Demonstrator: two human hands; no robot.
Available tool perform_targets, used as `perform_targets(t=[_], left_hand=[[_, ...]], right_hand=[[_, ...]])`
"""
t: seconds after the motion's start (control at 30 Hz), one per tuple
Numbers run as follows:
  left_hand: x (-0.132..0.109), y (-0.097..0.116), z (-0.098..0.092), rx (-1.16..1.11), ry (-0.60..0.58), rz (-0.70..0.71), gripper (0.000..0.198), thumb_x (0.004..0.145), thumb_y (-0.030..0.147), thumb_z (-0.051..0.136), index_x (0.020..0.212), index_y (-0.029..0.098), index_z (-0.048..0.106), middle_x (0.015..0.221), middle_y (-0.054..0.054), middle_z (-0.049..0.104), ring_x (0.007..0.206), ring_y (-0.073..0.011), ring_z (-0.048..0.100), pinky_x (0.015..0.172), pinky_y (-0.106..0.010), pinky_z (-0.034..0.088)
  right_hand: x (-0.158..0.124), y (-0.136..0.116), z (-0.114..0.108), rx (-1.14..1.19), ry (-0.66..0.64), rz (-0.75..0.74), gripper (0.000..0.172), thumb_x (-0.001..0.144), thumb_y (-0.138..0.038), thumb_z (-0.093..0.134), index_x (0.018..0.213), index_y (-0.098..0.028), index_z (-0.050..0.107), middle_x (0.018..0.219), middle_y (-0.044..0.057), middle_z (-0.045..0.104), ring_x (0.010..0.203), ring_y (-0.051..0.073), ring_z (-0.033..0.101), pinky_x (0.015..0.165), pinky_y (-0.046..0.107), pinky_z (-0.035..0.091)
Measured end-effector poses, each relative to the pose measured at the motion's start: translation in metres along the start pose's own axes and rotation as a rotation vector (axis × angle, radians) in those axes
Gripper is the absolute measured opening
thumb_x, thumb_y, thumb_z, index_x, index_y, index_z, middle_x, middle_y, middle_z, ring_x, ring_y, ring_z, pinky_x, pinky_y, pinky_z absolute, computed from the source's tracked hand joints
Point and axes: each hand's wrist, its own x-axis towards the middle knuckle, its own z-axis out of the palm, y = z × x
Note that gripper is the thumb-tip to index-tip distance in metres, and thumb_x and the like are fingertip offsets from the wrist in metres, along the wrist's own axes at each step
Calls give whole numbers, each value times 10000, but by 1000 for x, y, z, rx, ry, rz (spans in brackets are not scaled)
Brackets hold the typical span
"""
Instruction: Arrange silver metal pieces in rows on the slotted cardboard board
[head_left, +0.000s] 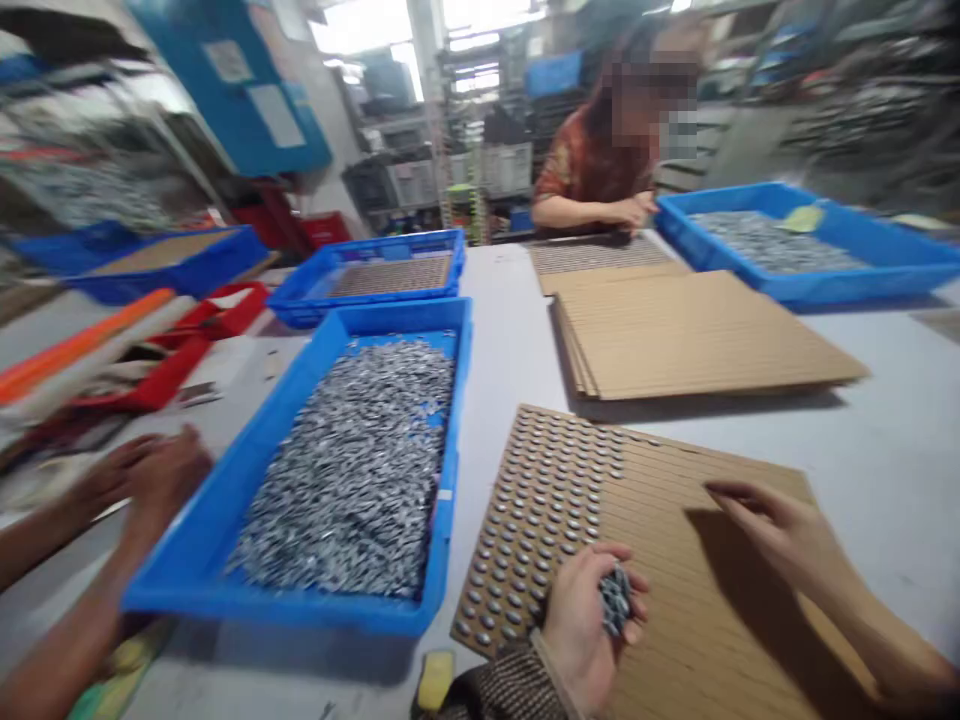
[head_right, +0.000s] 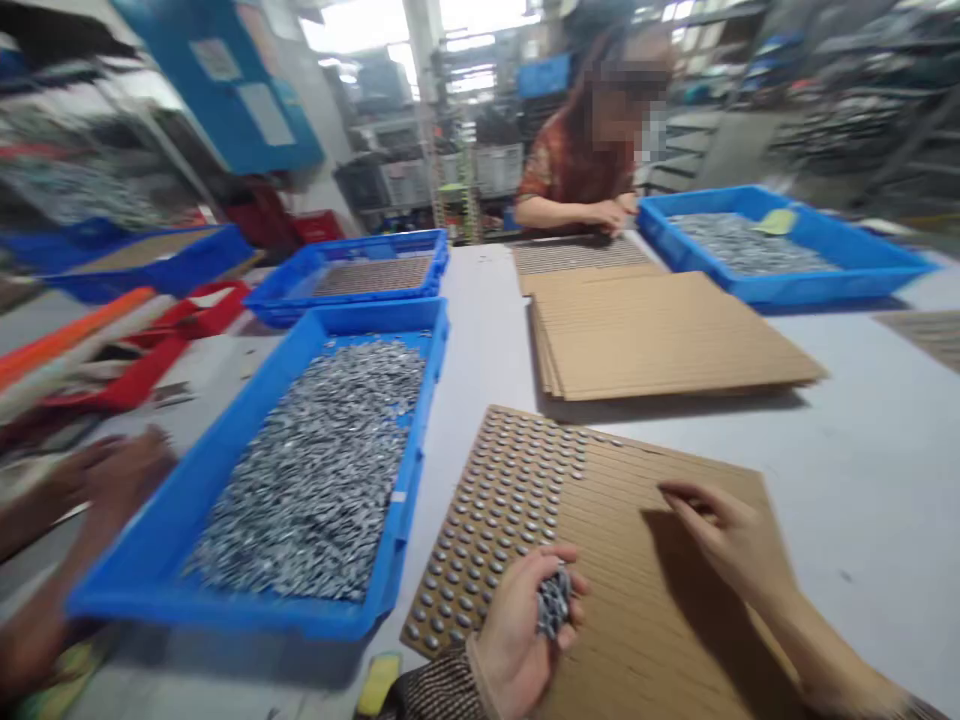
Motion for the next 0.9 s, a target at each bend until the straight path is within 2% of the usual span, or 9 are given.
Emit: perform_targets(t=[0.13,0.33,0.47,0.73,0.9], left_hand=[[-5,8,-2,57,-50,-44,348,772,382,652,1012,133,604,731,-13,582,546,-73,495,438,-185,240],[-1,6,-4,47,-35,-74,367,750,273,648,1083,119,629,743,-16,575,559,-72,503,431,-178,244],[3,6,-6,38,-19,-85,374,767,281,612,1099,109,638,765,-33,592,572,-83,518,431,-183,270],[5,7,-4,67,-41,-102,403,721,265,671,1093,114,631,786,-39,605,578,-81,520,435,-184,260],[5,9,-3,97,-28,-78,343,710,259,672,1027,143,608,772,-20,603,567,-71,515,445,-181,256]], right_hand=[[23,11,-2,-66,15,-1,242,858,-442,570,947,-259,702,916,78,742,763,257,690,640,392,557],[59,4,14,-95,-13,-137,183,876,-332,544,881,-234,698,858,72,703,798,235,639,746,407,526],[74,5,23,-96,-49,-212,170,884,-279,522,859,-232,684,843,70,693,814,240,603,769,419,508],[81,6,29,-118,-45,-235,193,891,-273,503,826,-222,677,841,87,641,811,244,579,734,407,501],[80,5,28,-117,-58,-234,196,883,-251,490,809,-220,669,812,83,630,783,238,581,717,404,503]])
